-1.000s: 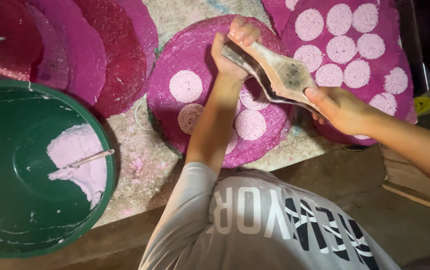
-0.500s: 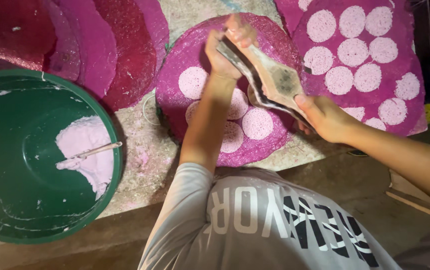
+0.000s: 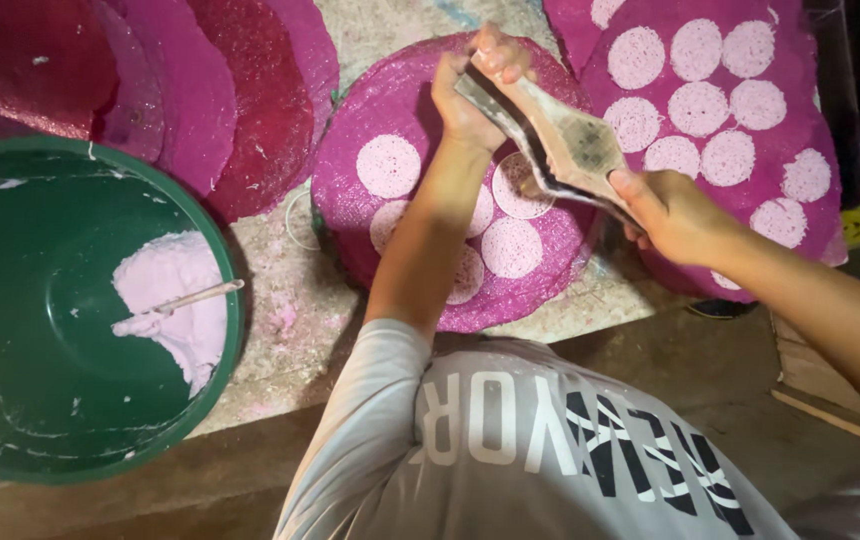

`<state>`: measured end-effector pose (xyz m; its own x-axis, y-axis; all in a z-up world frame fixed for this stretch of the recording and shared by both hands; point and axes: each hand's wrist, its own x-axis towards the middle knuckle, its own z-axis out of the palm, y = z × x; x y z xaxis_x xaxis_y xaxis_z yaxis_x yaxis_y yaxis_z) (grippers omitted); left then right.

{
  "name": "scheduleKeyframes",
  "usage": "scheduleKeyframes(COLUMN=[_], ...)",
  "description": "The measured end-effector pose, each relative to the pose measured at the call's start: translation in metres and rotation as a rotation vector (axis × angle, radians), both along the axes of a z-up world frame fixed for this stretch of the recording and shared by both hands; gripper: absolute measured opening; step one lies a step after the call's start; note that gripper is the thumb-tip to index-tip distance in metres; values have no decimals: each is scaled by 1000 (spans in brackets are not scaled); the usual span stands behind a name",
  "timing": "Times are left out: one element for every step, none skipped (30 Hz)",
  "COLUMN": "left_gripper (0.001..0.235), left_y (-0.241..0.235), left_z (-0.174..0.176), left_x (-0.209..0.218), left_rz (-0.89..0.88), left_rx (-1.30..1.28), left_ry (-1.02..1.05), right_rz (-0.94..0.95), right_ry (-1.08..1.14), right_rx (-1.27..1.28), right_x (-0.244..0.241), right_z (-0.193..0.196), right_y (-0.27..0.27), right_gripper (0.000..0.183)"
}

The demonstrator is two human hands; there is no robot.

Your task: The person uses a handheld applicator to scoop pink paste from a green bucket and press it through a circular stencil onto pink glittery fabric. The person repeatedly reloads the applicator and creates multiple circular patterns on the fabric surface.

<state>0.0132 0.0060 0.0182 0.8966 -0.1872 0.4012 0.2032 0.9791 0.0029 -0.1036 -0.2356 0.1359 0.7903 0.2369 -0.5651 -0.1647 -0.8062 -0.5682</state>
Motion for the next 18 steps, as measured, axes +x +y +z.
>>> scheduleKeyframes(left_gripper=[21,22,23,25,28,29,32,37,43,51,58,67,75,84,90,98,105,107], left_y=[0,0,4,11,19,29,37,42,45,45,43,41,39,36,34,32,31,30], left_z=[3,7,11,17,21,24,27,27,26,25,24,25,26,26,28,29,31,33], left_x=[0,2,4,9,10,10,6,-3,-15,-28,-42,-56,-68,-78,-85,-92,-95,-96], left_rz=[8,4,1,-1,33,70,101,167,233,258,257,256,257,234,224,217,209,210], left_rx=[-4,15,34,55,151,258,385,639,979,1274,1532,1767,1948,2033,2073,2111,2147,2138], left_ry=[-16,-64,-113,-164,-108,-52,-2,22,5,6,-111,-242,-384,-490,-590,-690,-791,-810], right_rz=[9,15,21,-6,-33,-56,-47,-42,-38,-35,-32,-27,-46,-67,-88,-118,-148,-180], right_ry=[-53,-108,-163,-161,-159,-157,-167,-168,-170,-205,-241,-281,-299,-316,-333,-362,-390,-419], right_rx=[38,73,109,170,231,295,329,362,396,538,680,823,863,903,942,959,974,989], right_x=[1,-2,-1,-3,-6,-8,-12,-19,-27,-34,-42,-45,-49,-52,-54,-56,-58,-61], right_z=[1,-4,-6,-11,-18,-22,-27,-31,-33,-33,-28,-25,-21,-18,-15,-14,-14,-15], right_y=[-1,2,4,7,12,13,13,11,7,2,-6,-9,-12,-15,-16,-16,-16,-18], right_gripper=[70,67,64,67,69,71,72,75,78,79,81,83,84,85,85,85,85,84])
